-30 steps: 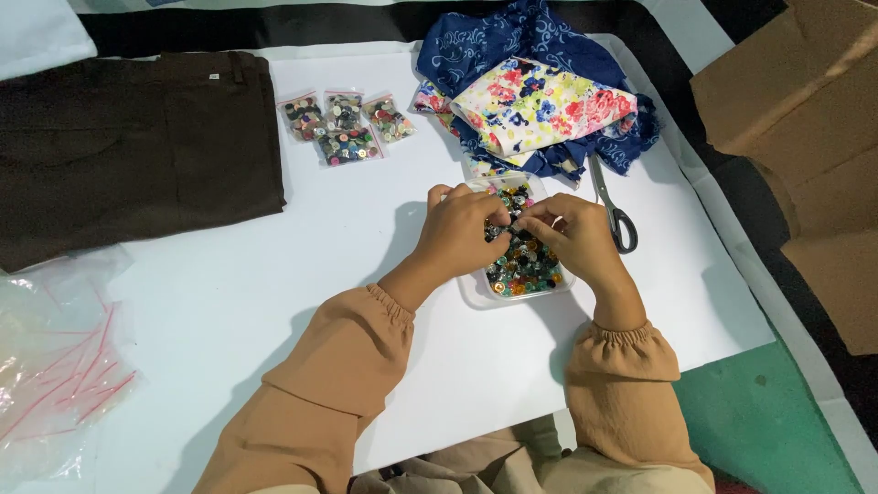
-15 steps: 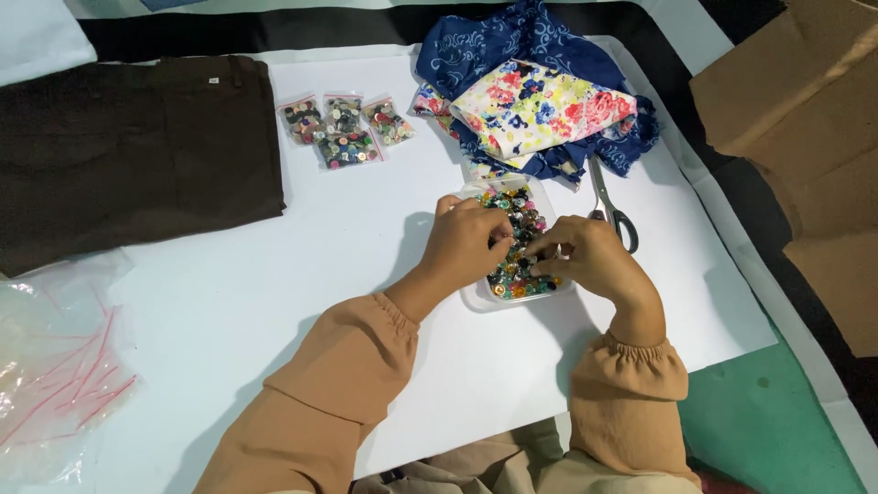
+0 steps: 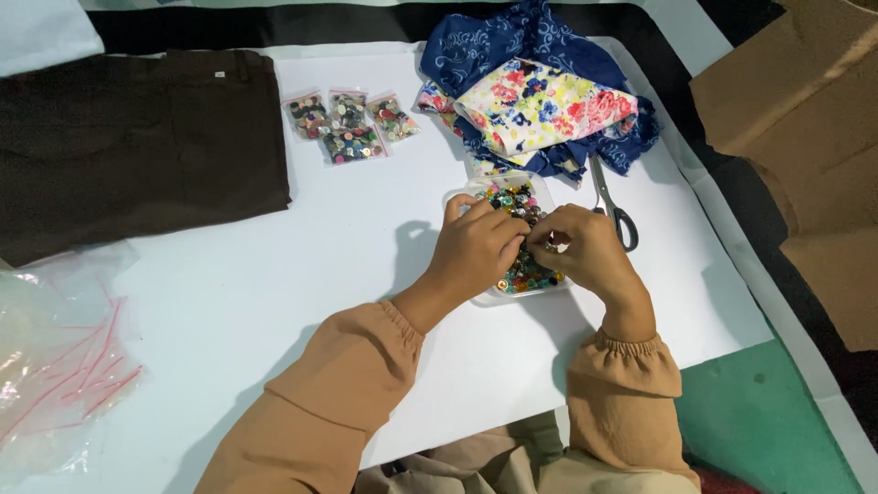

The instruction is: Sorting small silver buttons into plastic bags and colorful buttons into a plastic tray.

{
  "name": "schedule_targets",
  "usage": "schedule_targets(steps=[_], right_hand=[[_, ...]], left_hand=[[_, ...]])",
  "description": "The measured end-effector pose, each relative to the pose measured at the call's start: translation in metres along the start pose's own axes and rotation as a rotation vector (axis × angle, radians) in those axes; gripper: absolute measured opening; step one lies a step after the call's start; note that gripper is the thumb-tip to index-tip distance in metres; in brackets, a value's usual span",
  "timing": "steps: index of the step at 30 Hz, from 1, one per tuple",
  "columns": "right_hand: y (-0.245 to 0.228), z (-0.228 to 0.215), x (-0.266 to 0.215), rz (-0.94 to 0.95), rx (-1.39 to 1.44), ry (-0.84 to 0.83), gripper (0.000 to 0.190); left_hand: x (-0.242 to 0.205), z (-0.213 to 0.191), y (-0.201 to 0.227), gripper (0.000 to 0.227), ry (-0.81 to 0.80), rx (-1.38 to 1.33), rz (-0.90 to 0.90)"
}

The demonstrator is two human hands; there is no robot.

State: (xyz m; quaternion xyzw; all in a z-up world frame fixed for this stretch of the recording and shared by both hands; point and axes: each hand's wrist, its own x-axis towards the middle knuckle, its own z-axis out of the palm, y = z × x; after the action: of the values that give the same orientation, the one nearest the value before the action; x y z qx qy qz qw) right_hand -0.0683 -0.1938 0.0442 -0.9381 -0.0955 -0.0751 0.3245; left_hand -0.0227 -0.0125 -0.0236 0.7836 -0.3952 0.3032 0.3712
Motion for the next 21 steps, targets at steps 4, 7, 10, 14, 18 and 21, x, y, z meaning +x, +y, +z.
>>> schedule_targets(steps=[4, 7, 10, 14, 18, 21], right_hand=[[-0.006, -0.001, -0.002, -0.042, 0.078, 0.099, 0.019], [-0.018, 0.009, 0.004, -0.169, 0.175, 0.227, 0.014], [-0.029, 0.041, 0.016, -0.366, 0.144, 0.371, 0.014], [-0.079, 0.099, 0.028, -0.569, 0.051, 0.383, 0.021], [-0.089, 0.158, 0.055, -0.365, 0.142, 0.097, 0.016], [-0.092, 0.184, 0.071, -0.154, 0.265, -0.040, 0.011]], left_hand=[[-0.006, -0.032, 0.001, 0.008, 0.072, 0.029, 0.021], [-0.017, -0.065, -0.006, 0.011, 0.136, 0.027, -0.026], [-0.036, -0.094, -0.025, 0.014, 0.157, 0.100, -0.052], [-0.066, -0.126, -0.056, 0.018, 0.097, 0.213, -0.170], [-0.083, -0.154, -0.079, 0.017, 0.001, 0.236, -0.412], [-0.097, -0.150, -0.111, 0.013, 0.033, 0.182, -0.506]])
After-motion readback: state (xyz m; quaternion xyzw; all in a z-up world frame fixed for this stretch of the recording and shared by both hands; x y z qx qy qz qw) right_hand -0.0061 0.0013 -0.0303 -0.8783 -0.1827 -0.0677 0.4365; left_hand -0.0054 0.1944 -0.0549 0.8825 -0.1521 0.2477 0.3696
